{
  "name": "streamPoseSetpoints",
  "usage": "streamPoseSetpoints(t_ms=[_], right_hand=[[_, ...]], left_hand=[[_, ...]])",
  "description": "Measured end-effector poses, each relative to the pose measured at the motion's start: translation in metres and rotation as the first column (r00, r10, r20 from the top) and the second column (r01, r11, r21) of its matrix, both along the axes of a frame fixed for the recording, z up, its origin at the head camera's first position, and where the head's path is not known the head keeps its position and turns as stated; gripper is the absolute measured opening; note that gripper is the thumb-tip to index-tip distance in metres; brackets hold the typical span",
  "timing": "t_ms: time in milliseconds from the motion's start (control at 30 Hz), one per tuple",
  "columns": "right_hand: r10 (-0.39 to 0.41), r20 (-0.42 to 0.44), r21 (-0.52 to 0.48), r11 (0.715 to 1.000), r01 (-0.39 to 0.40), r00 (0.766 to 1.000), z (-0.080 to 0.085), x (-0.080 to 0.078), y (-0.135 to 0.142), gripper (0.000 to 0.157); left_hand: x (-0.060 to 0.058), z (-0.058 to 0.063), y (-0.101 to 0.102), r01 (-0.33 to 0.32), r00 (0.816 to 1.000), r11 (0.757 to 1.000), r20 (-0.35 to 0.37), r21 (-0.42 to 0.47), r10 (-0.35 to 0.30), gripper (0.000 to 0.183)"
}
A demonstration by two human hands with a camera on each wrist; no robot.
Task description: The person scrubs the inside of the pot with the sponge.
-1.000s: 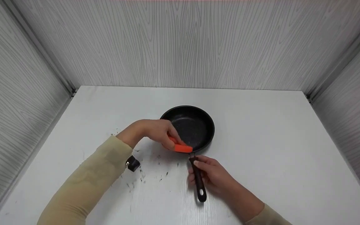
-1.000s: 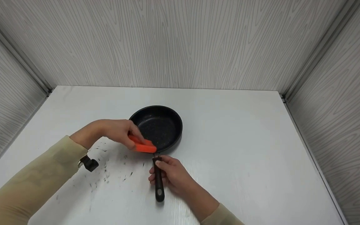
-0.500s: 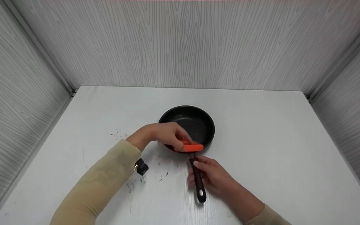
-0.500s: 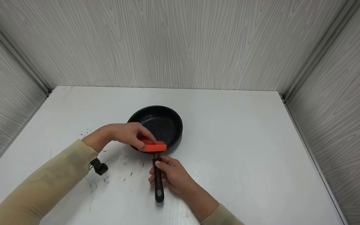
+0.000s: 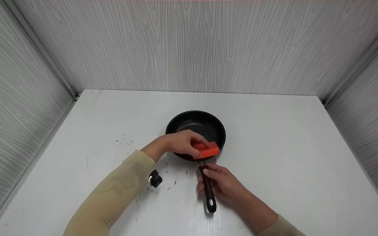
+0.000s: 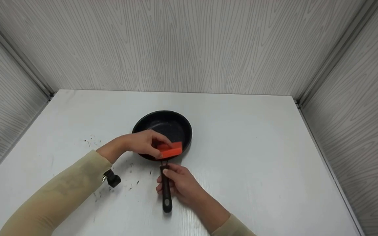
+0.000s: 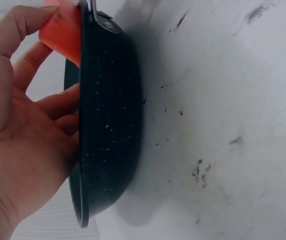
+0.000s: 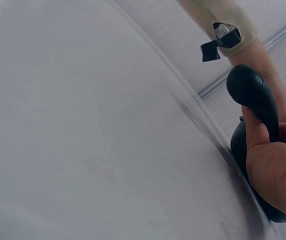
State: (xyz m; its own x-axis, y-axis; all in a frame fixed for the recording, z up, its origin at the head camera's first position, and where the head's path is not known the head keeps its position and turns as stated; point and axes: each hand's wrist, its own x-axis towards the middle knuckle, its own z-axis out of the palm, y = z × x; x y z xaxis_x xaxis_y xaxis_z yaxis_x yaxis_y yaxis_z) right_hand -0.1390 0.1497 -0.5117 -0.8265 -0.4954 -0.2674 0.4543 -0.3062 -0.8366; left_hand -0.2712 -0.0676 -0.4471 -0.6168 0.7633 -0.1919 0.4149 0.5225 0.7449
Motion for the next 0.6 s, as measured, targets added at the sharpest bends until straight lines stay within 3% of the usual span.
streamPoseSetpoints(t_ms=[600], right_hand=[[-0.007, -0.011, -0.019, 1.000, 0.007, 1.000, 0.003, 0.002, 0.002, 0.033]], left_hand=[[-0.006, -0.016, 0.021, -0.099, 0.988, 0.995, -0.120, 0.020, 0.100, 0.042]])
